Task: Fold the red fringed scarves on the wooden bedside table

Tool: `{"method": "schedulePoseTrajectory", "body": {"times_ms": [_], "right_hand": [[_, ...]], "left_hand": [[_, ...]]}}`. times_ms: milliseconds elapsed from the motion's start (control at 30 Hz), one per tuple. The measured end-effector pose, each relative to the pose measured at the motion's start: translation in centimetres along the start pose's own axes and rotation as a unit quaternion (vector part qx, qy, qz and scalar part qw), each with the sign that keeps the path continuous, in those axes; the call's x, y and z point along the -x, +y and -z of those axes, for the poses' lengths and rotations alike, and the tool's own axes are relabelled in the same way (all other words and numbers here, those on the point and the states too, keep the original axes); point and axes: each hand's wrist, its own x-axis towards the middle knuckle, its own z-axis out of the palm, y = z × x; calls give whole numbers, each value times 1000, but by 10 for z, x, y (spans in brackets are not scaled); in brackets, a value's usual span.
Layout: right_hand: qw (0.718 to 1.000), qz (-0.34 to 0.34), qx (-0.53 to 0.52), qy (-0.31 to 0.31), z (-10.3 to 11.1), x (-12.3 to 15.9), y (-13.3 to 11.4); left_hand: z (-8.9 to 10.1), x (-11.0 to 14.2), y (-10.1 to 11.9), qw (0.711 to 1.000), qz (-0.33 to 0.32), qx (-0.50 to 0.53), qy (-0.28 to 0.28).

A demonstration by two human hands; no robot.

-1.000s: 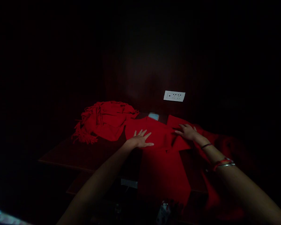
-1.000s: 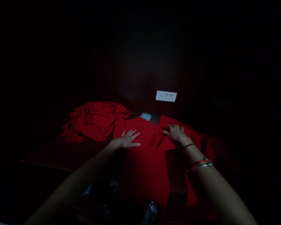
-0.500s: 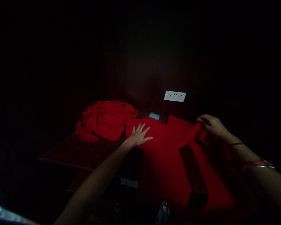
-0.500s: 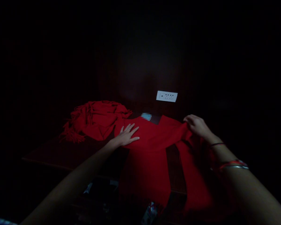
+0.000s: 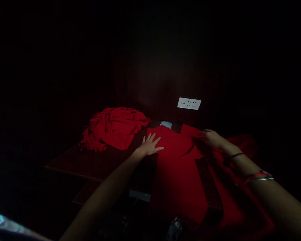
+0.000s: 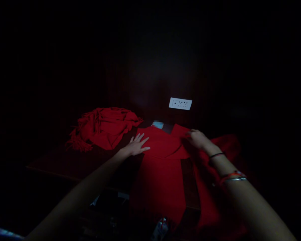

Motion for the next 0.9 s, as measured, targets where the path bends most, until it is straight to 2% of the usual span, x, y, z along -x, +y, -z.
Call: {"method": "schedulePoseTrajectory", "body": {"times_ms": [67,133,200,267,333,433,500,600,667,767,833,900], "right_hand": [[999,13,-2,-39,-11,-16,-38],[995,-50,2,-87,-20,-24,-63],[987,-107,10,-118,-28,-26,-73],[984,-119,7,-130,-33,-24,-70],[987,-97,-5,-126,-36,-19,-64],[991,-86,-5,-103,-35,-13,-60],[990,-85,-11,-110,-33,-11,-64],[986,-64,-47,-146,-27,-10,-72],[985,-60,-72,-148,-21,-9,-75],[985,-56,-117,-110,-7,-7,-68],[982,-37,-161,-95,5,-4,-56],[974,-11,-195,-115,18,-1,-40]], "left_hand": [[-1,1,1,1000,-30,-5,-3],[-3,1,2,999,-51,-9,-16],[-5,0,1,998,-54,-15,-37],[-5,-3,-2,997,-45,-22,-58],[-2,-8,-7,996,-41,-24,-77],[6,-16,-21,993,-37,-24,-108],[11,-18,-33,992,-36,-20,-123],[14,-18,-43,992,-56,-18,-107],[13,-16,-41,994,-85,-23,-62],[5,-14,-26,991,-130,-14,-5],[-2,-15,-15,990,-141,-10,-21],[-6,-16,-9,989,-137,-18,-54]]}}
